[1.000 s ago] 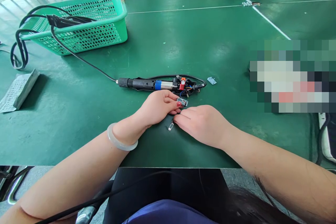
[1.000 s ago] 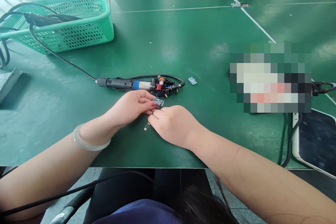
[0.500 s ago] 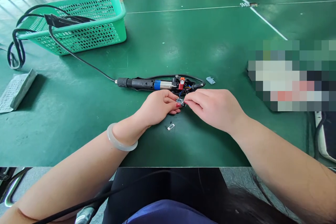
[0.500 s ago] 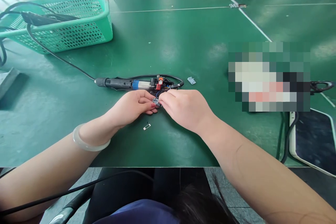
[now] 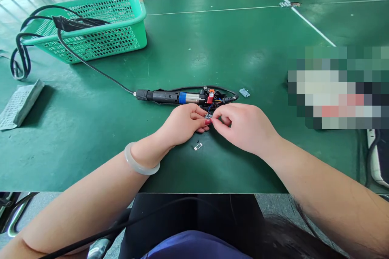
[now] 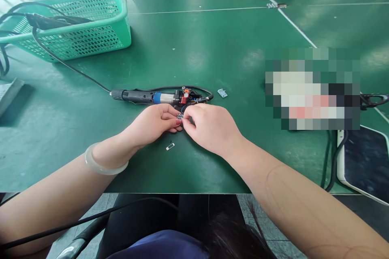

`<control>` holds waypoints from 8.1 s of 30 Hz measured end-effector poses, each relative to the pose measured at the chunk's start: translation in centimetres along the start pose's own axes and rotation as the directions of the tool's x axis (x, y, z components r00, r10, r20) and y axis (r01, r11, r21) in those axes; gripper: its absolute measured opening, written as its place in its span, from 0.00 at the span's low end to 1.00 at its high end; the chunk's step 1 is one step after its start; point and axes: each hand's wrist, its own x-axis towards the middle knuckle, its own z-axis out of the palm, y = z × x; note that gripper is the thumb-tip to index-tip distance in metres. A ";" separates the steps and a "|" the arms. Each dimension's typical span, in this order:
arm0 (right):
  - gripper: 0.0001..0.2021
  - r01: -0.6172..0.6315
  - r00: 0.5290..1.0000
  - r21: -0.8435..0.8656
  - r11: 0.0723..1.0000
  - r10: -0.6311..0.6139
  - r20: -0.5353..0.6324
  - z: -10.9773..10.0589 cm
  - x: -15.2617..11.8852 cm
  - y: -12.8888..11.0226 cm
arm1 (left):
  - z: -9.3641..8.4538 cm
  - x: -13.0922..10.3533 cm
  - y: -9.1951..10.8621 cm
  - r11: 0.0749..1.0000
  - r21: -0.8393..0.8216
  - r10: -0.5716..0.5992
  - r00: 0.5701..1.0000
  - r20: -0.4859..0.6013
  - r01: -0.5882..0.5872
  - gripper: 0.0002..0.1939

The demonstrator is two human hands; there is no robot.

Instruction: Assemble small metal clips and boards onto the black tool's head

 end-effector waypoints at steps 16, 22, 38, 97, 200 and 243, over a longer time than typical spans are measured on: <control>0.09 0.045 0.997 0.183 0.982 -0.033 -0.066 -0.8 -0.2 0.8 | -0.4 -0.1 0.4 0.992 -0.114 -0.047 0.999 0.010 0.048 0.03; 0.08 0.072 0.994 0.155 0.985 -0.058 -0.095 -0.7 -0.4 0.9 | -0.3 -0.1 0.4 0.994 -0.098 -0.052 0.999 0.005 0.053 0.03; 0.08 0.032 0.999 0.122 0.992 -0.031 -0.011 -1.0 -0.6 0.8 | -0.3 -0.1 0.4 0.995 -0.087 -0.048 0.999 0.001 0.048 0.02; 0.05 -0.082 0.986 0.247 0.966 0.042 0.163 -0.5 0.0 2.2 | -2.9 -2.6 -1.0 0.742 0.615 0.214 0.964 0.160 -0.267 0.16; 0.05 0.011 0.979 0.217 0.976 -0.055 0.198 0.0 0.3 2.1 | 0.4 -1.7 -1.0 0.301 0.903 0.563 0.821 0.091 -0.306 0.09; 0.03 0.045 0.990 0.293 0.955 -0.081 0.112 -0.2 0.4 3.5 | -0.4 -0.1 -1.5 0.383 0.850 0.629 0.776 0.046 -0.361 0.11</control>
